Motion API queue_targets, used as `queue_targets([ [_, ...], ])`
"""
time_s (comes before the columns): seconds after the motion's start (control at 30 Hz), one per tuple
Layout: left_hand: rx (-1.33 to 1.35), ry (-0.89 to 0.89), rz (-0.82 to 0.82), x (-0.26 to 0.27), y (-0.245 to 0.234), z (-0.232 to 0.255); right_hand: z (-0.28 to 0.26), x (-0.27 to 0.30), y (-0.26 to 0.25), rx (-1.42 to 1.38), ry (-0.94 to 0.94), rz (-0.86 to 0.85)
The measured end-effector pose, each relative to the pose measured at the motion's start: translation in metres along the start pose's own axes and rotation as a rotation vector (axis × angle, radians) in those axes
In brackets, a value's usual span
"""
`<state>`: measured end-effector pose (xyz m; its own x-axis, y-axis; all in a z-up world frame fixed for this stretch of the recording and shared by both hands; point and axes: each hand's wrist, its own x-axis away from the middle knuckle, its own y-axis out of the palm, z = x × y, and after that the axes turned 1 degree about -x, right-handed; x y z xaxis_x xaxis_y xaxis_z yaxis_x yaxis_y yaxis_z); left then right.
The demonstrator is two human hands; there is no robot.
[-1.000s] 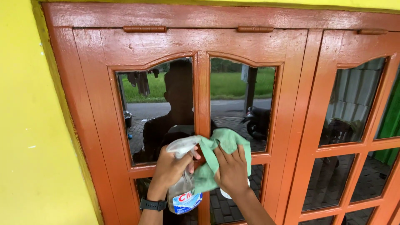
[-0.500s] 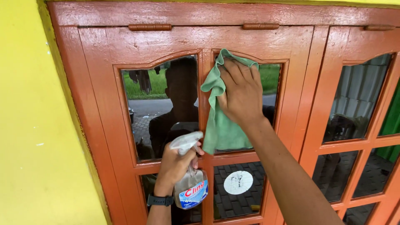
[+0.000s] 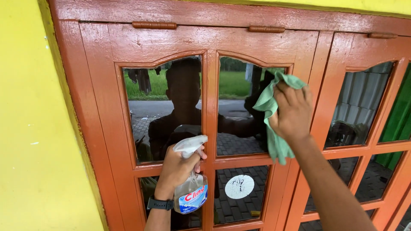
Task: Cleaning a glass window pane on a door using a spray cleaner and a cloth.
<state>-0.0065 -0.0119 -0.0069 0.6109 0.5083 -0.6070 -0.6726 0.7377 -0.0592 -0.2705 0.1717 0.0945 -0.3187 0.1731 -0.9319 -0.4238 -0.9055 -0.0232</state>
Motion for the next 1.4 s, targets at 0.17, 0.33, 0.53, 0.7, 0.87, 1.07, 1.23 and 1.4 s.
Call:
queue_targets([
  [0.17,0.002,-0.019,-0.01,0.004,0.001,0.009,-0.027,0.073,0.023,-0.019,0.131,-0.06],
  [0.33,0.002,-0.017,-0.035,0.003,-0.002,0.008,-0.029,0.053,0.005,-0.013,0.17,-0.096],
  [0.53,0.004,-0.07,-0.041,0.002,-0.002,0.009,0.007,-0.045,0.027,0.101,0.414,-0.275],
  [0.7,0.021,-0.032,-0.076,0.001,-0.003,0.009,-0.019,-0.055,0.072,0.06,0.346,0.127],
  [0.87,-0.016,-0.046,-0.068,0.0,-0.003,0.007,-0.077,-0.019,0.031,0.066,0.056,-0.389],
  [1.07,-0.028,-0.012,-0.058,0.003,0.001,0.012,-0.096,0.069,0.008,-0.074,-0.23,-0.788],
  [1.23,0.002,-0.006,-0.075,0.003,0.0,0.008,-0.09,0.069,-0.007,-0.121,-0.203,-0.874],
  [1.4,-0.035,-0.007,-0.067,0.003,0.0,0.009,-0.064,-0.029,0.009,-0.091,0.189,-0.25],
])
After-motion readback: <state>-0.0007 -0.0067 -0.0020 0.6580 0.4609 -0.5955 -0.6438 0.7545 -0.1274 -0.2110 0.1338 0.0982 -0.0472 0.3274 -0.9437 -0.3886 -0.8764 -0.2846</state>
